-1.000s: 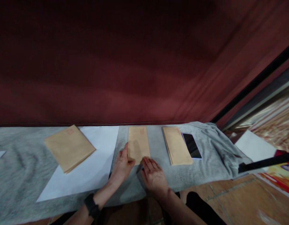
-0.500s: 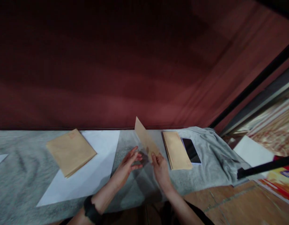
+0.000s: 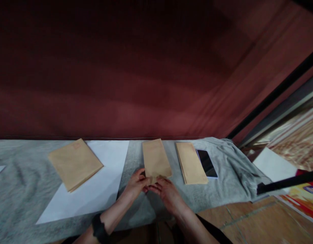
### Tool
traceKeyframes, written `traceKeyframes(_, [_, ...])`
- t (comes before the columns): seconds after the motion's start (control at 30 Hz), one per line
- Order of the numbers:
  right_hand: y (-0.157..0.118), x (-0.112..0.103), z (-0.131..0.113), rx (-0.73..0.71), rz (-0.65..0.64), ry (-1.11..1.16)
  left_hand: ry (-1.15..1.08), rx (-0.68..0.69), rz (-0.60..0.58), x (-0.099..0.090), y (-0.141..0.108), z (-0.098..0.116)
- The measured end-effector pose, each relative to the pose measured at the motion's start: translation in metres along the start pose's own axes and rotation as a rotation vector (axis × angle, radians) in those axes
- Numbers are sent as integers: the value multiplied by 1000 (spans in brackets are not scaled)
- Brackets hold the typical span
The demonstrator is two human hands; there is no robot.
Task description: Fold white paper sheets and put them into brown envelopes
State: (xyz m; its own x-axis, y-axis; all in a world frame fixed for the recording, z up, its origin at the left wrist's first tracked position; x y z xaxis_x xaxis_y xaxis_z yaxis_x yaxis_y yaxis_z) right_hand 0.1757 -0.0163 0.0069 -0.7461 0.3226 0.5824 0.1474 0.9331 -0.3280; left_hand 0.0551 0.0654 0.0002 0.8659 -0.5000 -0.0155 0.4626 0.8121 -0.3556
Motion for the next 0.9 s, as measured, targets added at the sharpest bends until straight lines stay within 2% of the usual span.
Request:
traceKeyframes(0.07, [-7, -5, -1, 122, -55, -70, 60, -33, -10, -7, 2, -5])
traceKeyframes(0.13, [-16, -7, 2, 305, -169, -210, 104, -58, -9, -12, 2, -9])
traceKeyframes(0.2, [-20, -9, -2, 334, -251, -324, 133, -57, 12, -15, 0, -12])
traceKeyframes(0.27, [-16, -13, -17, 139, -213, -450, 158, -51, 33, -15, -3, -12])
traceKeyframes(0.37, [-11, -14, -43, -314, -73, -795, 184, -56, 52, -13, -7, -12])
traceKeyframes(0.4, [-12, -10, -47, -431, -72, -942, 186, -55, 55, -13, -7, -11])
traceKeyframes(0.47, [-15, 1, -43, -580, -158, -1227, 171, -54, 45, -11, -7, -10])
traceKeyframes(0.57, [-20, 9, -30, -682, -270, -1531, 111, -73, -3, -6, -6, -10])
traceKeyframes(0.67, [-23, 5, -21, -713, -290, -1684, 82, -50, -3, -4, -4, -11])
traceKeyframes(0.8, [-24, -3, -15, -676, -321, -1673, 199, 12, 28, -5, -4, -9])
traceKeyframes(0.9, [-25, -6, -14, -639, -326, -1576, 510, 114, 109, -11, -7, 0])
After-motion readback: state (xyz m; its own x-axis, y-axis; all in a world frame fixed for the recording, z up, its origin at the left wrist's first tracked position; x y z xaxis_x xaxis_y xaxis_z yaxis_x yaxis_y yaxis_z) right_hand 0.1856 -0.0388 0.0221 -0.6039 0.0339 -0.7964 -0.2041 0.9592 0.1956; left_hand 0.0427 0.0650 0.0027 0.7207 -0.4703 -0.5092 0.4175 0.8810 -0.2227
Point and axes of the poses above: each hand's wrist, its own y-axis towards the middle knuckle, its own x-axis out of the palm, z = x × y, the point moved 6 cm from there along y, towards the middle knuckle, and after that the axes turned 5 degrees about y, right-handed, at the moved point
